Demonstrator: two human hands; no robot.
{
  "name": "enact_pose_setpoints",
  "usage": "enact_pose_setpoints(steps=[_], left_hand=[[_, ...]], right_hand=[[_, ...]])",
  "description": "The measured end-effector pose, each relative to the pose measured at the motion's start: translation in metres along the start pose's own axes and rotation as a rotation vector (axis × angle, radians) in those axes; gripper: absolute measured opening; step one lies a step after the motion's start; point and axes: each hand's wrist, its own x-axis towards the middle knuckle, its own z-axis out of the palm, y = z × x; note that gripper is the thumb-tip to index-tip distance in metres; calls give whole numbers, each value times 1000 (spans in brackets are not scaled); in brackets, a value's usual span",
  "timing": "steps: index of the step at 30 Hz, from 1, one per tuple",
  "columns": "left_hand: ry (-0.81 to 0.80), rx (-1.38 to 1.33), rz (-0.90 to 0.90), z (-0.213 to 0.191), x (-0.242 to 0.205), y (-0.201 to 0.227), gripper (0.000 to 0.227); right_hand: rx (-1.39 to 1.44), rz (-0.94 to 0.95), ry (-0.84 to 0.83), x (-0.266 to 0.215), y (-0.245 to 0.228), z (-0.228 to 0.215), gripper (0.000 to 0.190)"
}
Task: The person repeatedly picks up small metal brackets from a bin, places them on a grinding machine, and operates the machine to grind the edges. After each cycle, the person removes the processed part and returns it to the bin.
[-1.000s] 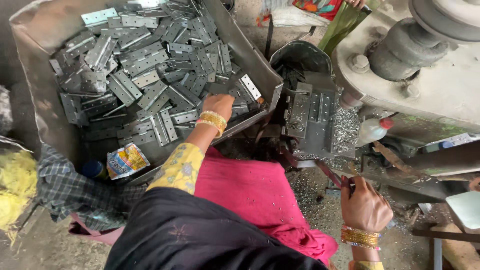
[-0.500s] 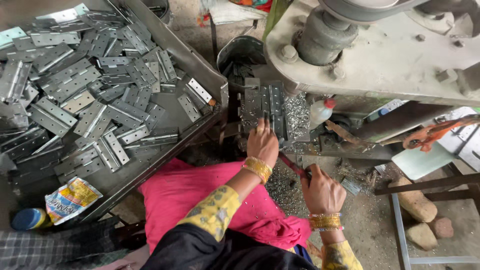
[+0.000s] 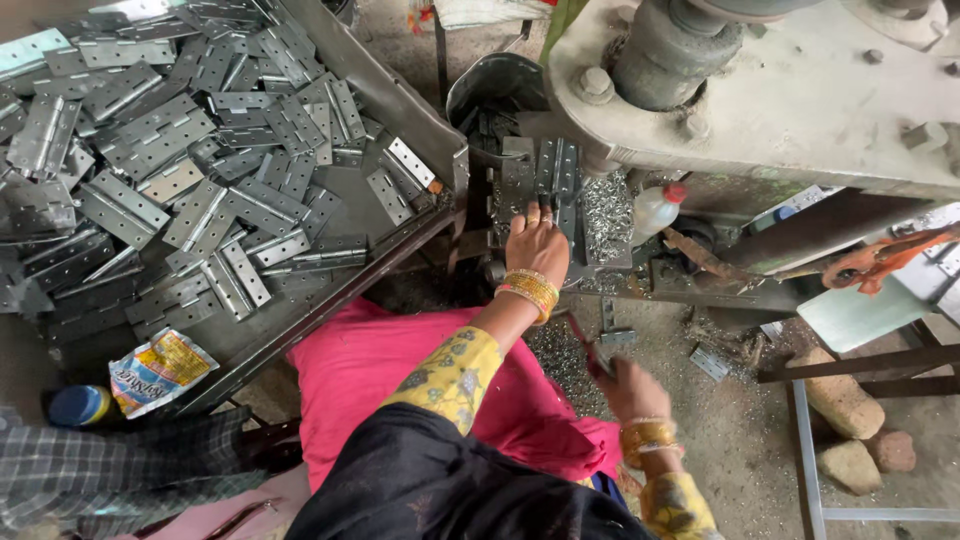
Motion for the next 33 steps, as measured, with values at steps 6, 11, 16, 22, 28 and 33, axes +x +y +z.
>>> enact_pose_setpoints(steps=[6,11,16,22,28,33], left_hand=[[-53,5,58,-8,-25,2,28],[-64,42,23,-1,-6,2,29],[-27,17,17,4,1,8,30],[-189,-8,3,-6,-2,-1,26],[-15,28,-15,6,13,-4,30],[-70,-6,4,12,10,-10,32]], right_hand=[[112,-5,-78,6,19,38,50],[-59,25,-64,20,20,-6,46],[97,-24,25,5,5,18,50],[101,42,-146,17,22,7,52],[131,68,-83,21,19,31,52],[200,37,-161,8,11,32,54]])
